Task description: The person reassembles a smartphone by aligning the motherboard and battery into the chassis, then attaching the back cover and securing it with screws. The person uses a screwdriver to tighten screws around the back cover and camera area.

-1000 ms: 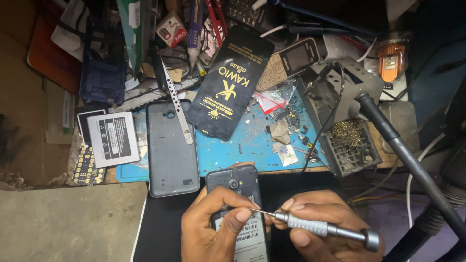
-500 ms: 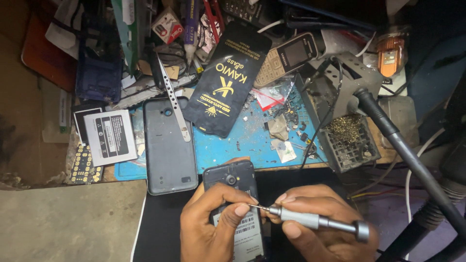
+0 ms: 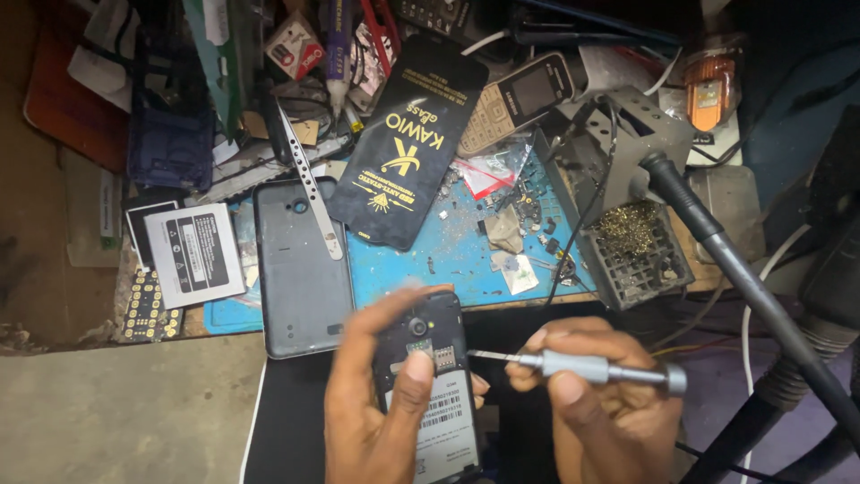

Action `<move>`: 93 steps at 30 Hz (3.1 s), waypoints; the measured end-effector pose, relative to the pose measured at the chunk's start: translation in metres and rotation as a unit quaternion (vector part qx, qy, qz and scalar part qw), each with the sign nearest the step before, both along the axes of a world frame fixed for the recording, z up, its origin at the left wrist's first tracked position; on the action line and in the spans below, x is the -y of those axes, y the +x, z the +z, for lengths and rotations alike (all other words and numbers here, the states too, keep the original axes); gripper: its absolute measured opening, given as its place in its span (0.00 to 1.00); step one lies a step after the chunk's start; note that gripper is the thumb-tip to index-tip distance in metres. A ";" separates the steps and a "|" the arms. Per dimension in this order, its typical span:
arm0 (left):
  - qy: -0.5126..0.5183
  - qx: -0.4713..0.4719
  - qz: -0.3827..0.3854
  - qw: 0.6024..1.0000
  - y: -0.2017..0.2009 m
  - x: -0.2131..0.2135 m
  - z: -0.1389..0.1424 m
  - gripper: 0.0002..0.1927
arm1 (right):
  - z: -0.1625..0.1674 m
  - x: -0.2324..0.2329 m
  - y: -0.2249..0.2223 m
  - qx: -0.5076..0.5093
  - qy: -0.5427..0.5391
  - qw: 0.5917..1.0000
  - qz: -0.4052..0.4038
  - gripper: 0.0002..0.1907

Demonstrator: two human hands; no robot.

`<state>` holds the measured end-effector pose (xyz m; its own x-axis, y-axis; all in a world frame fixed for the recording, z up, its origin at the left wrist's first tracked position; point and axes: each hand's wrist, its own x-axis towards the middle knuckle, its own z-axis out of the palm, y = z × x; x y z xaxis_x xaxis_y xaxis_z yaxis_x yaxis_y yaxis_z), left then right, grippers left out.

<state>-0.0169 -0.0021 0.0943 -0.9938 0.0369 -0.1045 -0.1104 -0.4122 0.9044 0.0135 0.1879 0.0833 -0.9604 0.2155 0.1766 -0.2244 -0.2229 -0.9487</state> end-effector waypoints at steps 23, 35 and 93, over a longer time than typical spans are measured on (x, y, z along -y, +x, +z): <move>0.005 0.028 -0.034 0.999 -0.012 0.012 0.004 0.29 | 0.042 0.040 -0.029 0.008 0.173 0.982 -0.071 0.10; 0.007 0.041 -0.039 0.998 -0.010 0.010 0.009 0.29 | 0.043 0.037 -0.027 0.010 0.218 0.972 -0.085 0.09; 0.185 0.098 -0.083 0.974 -0.007 -0.011 -0.030 0.30 | 0.068 0.005 -0.066 -0.100 0.458 0.877 0.105 0.11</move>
<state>-0.0240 0.0094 0.0640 -0.9331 0.2676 -0.2404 -0.3594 -0.6677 0.6519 -0.0527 0.1831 0.1514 -0.8920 -0.2836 0.3521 -0.4521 0.5563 -0.6972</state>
